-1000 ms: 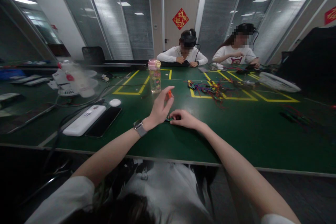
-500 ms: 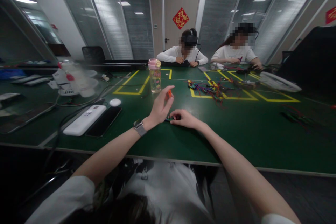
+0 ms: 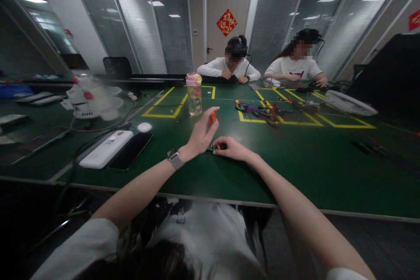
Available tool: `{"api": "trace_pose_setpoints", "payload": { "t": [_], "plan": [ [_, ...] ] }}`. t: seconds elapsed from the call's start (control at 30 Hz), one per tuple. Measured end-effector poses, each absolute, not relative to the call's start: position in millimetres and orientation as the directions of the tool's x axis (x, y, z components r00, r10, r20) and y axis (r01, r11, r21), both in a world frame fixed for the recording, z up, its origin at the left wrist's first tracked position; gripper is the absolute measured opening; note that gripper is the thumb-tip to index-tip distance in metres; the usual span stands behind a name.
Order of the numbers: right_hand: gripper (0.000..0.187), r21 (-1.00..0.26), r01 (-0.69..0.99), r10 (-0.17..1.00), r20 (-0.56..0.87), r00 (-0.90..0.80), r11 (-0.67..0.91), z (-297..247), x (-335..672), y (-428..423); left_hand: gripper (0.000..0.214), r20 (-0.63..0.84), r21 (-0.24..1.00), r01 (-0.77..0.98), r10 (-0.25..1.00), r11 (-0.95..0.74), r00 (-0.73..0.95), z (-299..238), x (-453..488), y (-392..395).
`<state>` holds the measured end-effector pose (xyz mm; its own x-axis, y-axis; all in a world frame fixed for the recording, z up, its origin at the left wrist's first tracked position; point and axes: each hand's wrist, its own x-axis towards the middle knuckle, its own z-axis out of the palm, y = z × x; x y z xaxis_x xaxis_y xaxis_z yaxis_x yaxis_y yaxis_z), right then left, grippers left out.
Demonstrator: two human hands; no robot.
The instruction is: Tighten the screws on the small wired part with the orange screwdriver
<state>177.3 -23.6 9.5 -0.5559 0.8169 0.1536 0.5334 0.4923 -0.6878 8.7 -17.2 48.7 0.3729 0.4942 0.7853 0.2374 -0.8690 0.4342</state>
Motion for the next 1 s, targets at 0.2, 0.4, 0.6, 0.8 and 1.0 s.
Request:
{"api": "trace_pose_setpoints", "payload": {
  "t": [0.2,0.4,0.6,0.8,1.0],
  "plan": [
    [0.023,-0.692,0.526,0.819,0.168,-0.549,0.494,8.9,177.2,-23.9,0.040,0.791,0.435,0.223,0.488,-0.873,0.370,48.9,8.7,-17.1],
    [0.021,-0.691,0.528,0.816,0.160,-0.555,0.494,10.4,176.5,-24.6,0.039,0.799,0.432,0.212,0.481,-0.876,0.360,49.2,8.6,-17.3],
    [0.021,-0.693,0.524,0.817,0.166,-0.552,0.495,10.4,176.4,-24.9,0.039,0.777,0.456,0.219,0.506,-0.863,0.375,48.9,7.7,-16.7],
    [0.020,-0.689,0.528,0.816,0.160,-0.556,0.495,8.9,176.4,-24.1,0.039,0.785,0.459,0.211,0.506,-0.863,0.358,48.1,8.2,-15.7],
    [0.020,-0.687,0.533,0.819,0.162,-0.550,0.494,7.1,176.8,-23.2,0.039,0.788,0.438,0.236,0.497,-0.867,0.363,49.2,7.4,-15.6]
  ]
}}
